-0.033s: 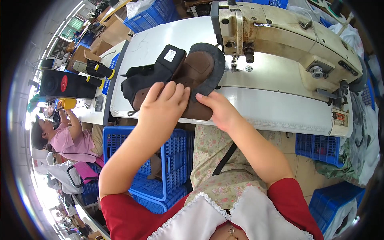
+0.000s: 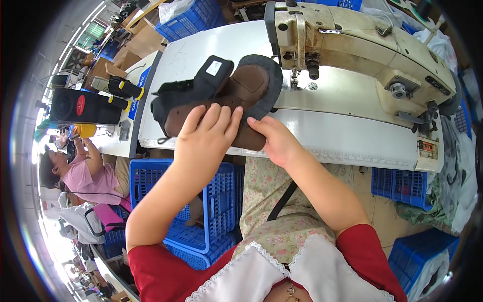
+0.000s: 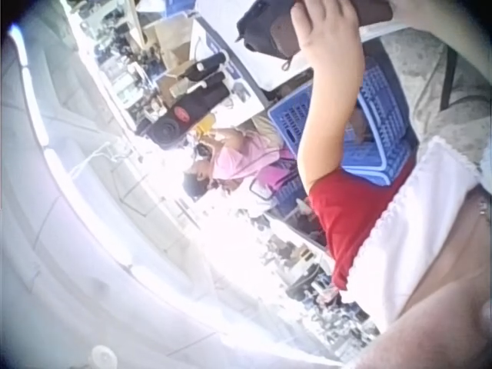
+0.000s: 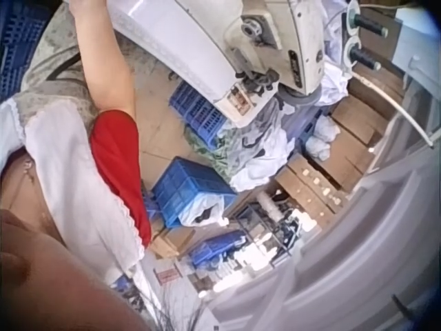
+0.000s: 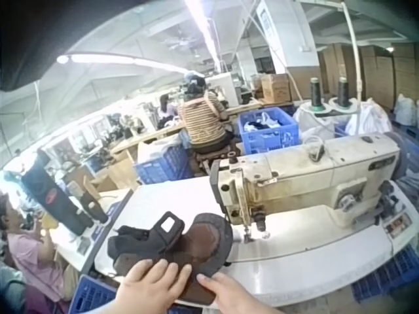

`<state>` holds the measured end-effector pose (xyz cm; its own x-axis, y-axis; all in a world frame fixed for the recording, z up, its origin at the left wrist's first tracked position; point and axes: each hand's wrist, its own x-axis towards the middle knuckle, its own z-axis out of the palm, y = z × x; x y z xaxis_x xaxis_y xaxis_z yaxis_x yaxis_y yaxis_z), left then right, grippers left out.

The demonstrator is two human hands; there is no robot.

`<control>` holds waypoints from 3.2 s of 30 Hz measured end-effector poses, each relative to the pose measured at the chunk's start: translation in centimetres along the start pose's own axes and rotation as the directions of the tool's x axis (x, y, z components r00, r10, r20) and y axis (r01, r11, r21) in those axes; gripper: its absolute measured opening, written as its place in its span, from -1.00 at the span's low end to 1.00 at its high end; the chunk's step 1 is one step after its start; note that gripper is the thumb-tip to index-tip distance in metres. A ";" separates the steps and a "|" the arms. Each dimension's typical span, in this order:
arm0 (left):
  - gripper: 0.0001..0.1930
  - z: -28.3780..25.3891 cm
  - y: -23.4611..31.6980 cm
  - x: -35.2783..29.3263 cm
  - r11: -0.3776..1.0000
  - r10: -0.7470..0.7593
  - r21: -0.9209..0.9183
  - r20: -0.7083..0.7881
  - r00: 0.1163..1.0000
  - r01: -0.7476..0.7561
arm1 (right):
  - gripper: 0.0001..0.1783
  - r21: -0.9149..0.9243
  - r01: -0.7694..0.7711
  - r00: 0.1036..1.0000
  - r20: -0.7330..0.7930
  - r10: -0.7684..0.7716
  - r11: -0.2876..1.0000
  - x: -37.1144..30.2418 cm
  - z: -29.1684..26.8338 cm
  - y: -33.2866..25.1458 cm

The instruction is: Sewing and assembling the leather components of a boot using an industrial sewing machine.

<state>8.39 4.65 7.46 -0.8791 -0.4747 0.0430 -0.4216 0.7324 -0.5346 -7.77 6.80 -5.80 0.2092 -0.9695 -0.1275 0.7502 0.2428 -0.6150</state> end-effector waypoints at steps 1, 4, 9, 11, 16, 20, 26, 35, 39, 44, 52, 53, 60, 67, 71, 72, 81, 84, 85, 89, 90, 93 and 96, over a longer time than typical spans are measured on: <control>-0.46 0.2 0.4 0.0 0.999 -0.047 0.020 -0.114 0.992 0.049 | -0.65 0.060 0.011 0.998 -0.059 -0.007 0.998 0.1 -0.5 0.7; -0.41 1.2 0.5 -0.7 0.992 -0.100 0.051 -0.218 0.971 0.113 | -0.69 0.127 0.000 0.996 -0.087 0.011 0.992 -0.2 -0.3 1.1; -0.37 3.8 0.5 -1.0 0.999 -0.031 0.030 -0.343 0.939 0.044 | -0.72 0.195 -0.017 0.996 -0.083 0.034 0.981 -0.4 0.0 1.1; -0.41 3.9 0.2 -0.6 0.998 0.000 0.054 -0.379 0.926 0.022 | -0.74 0.194 -0.055 0.997 -0.043 0.065 0.979 -0.5 -0.4 1.1; -0.49 3.9 0.1 0.1 0.999 0.045 0.026 -0.361 0.931 -0.038 | -0.74 0.203 -0.049 0.989 -0.125 0.075 0.978 -1.4 -0.2 0.6; -0.49 4.5 0.6 -0.2 0.996 0.077 -0.019 -0.308 0.948 -0.088 | -0.69 0.037 -0.076 0.974 -0.212 0.083 0.996 -2.2 -1.1 0.2; -0.53 5.7 2.1 -0.6 0.995 0.092 -0.004 -0.282 0.955 -0.097 | -0.50 -0.602 -0.061 0.901 -0.377 -0.216 0.796 -1.9 -3.6 -1.8; -0.61 7.6 6.3 1.2 0.997 -0.008 -0.073 -0.318 0.948 -0.016 | -0.48 -0.963 0.025 0.787 -0.147 -0.599 0.269 -0.4 -5.1 -1.1; -0.63 7.5 7.6 2.5 0.996 -0.041 -0.088 -0.290 0.956 0.016 | -0.56 -0.999 -0.021 0.748 -0.033 -0.663 0.026 -0.2 -4.7 -2.2; -0.65 7.0 8.3 5.4 0.994 -0.083 -0.089 -0.251 0.964 0.063 | -0.67 -0.999 -0.026 0.758 0.003 -0.652 -0.036 1.6 -6.3 -4.4; -0.66 5.4 10.8 8.1 0.996 -0.064 -0.080 -0.192 0.979 0.049 | -0.65 -0.992 -0.074 0.736 0.017 -0.677 -0.105 0.6 -8.0 -6.5; -0.66 5.3 11.0 8.2 0.995 -0.060 -0.087 -0.183 0.981 0.045 | -0.64 -0.988 -0.062 0.724 0.053 -0.688 -0.141 0.4 -8.4 -6.6; -0.63 6.0 11.9 8.5 0.997 -0.032 -0.080 -0.141 0.990 0.021 | -0.65 -0.946 -0.058 0.709 0.186 -0.680 -0.319 -0.6 -9.1 -7.0; -0.62 6.6 12.4 8.0 0.996 -0.055 -0.083 -0.168 0.984 0.042 | -0.69 -0.924 0.073 0.681 0.321 -0.658 -0.375 -0.7 -9.4 -6.6; -0.62 6.6 12.6 7.8 0.993 -0.069 -0.103 -0.168 0.983 0.052 | -0.70 -0.971 0.205 0.663 0.230 -0.712 -0.123 -0.4 -8.7 -6.8; -0.62 6.6 12.6 7.9 0.994 -0.063 -0.097 -0.166 0.984 0.047 | -0.66 -0.978 0.206 0.678 0.174 -0.714 -0.042 -0.2 -8.7 -6.8; -0.64 6.7 12.7 7.5 0.993 -0.062 -0.108 -0.160 0.985 0.045 | -0.57 -0.711 0.276 0.870 -0.102 -0.482 0.647 -0.6 -6.1 -6.3; -0.64 6.9 12.7 7.3 0.992 -0.050 -0.118 -0.144 0.988 0.033 | -0.59 -0.785 0.308 0.822 -0.066 -0.566 0.538 -0.9 -6.5 -6.0; -0.64 7.0 12.7 7.3 0.990 -0.039 -0.139 -0.146 0.988 0.018 | -0.59 -0.906 0.316 0.768 0.071 -0.636 0.281 -0.9 -6.8 -5.7; -0.70 6.8 12.5 7.6 0.985 -0.024 -0.174 -0.181 0.983 -0.008 | -0.52 -0.947 0.190 0.718 0.314 -0.621 -0.258 -0.9 -7.5 -4.5; -0.70 6.8 12.5 7.5 0.985 -0.026 -0.175 -0.179 0.984 -0.006 | -0.52 -0.947 0.192 0.720 0.314 -0.619 -0.257 -1.0 -7.4 -4.5; -0.69 7.0 12.6 7.3 0.979 -0.020 -0.204 -0.177 0.984 -0.017 | -0.53 -0.959 0.146 0.775 0.264 -0.574 -0.243 -1.2 -6.7 -4.9; -0.66 6.7 12.4 7.2 0.985 -0.024 -0.170 -0.147 0.989 -0.001 | -0.49 -0.955 0.058 0.746 0.236 -0.622 -0.292 -1.2 -6.3 -5.0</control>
<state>-1.64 7.05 -4.47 -0.8918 -0.4155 0.1792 -0.4523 0.8054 -0.3831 -15.79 6.53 -7.48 -0.1627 -0.8670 0.4711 -0.8060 -0.1586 -0.5703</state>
